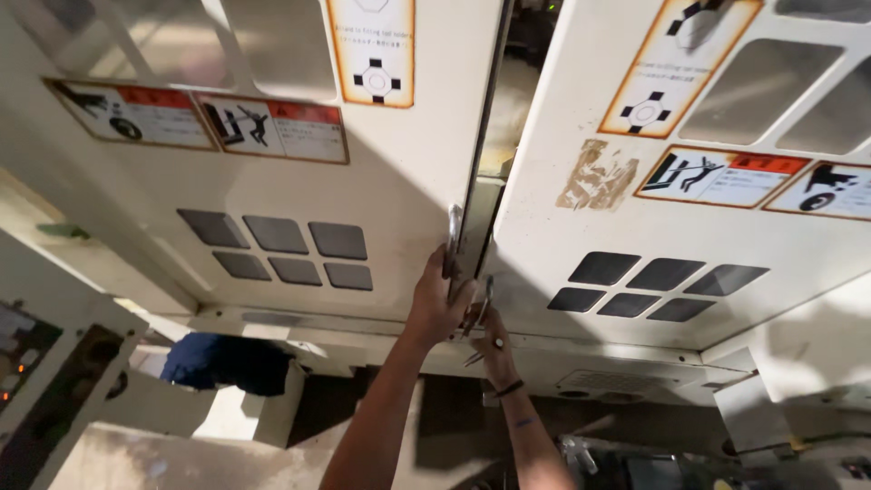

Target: The person opens the doors of a large industrial machine, reaches inside to adjust or inspect internal components, then closes the doors. The person also handles a cloth and metal rods from a nearby green container.

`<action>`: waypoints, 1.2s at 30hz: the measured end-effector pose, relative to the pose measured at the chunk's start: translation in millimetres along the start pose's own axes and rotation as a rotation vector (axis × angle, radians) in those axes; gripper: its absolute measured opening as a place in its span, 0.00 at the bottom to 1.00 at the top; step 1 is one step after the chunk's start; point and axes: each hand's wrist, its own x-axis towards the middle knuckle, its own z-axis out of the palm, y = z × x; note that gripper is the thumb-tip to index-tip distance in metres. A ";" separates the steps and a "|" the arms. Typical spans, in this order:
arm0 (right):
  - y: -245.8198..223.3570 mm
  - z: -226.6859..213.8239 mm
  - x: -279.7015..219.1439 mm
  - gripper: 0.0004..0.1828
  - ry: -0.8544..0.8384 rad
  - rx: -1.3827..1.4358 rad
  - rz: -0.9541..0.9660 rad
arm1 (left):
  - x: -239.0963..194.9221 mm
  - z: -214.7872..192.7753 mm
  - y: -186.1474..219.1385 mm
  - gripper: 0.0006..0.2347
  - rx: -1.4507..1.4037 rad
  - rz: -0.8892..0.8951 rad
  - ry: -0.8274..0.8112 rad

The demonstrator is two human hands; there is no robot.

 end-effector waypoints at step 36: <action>-3.6 -23.1 53.0 0.06 0.455 -0.055 0.488 | 7.6 17.2 -27.0 0.30 0.066 -0.125 -0.022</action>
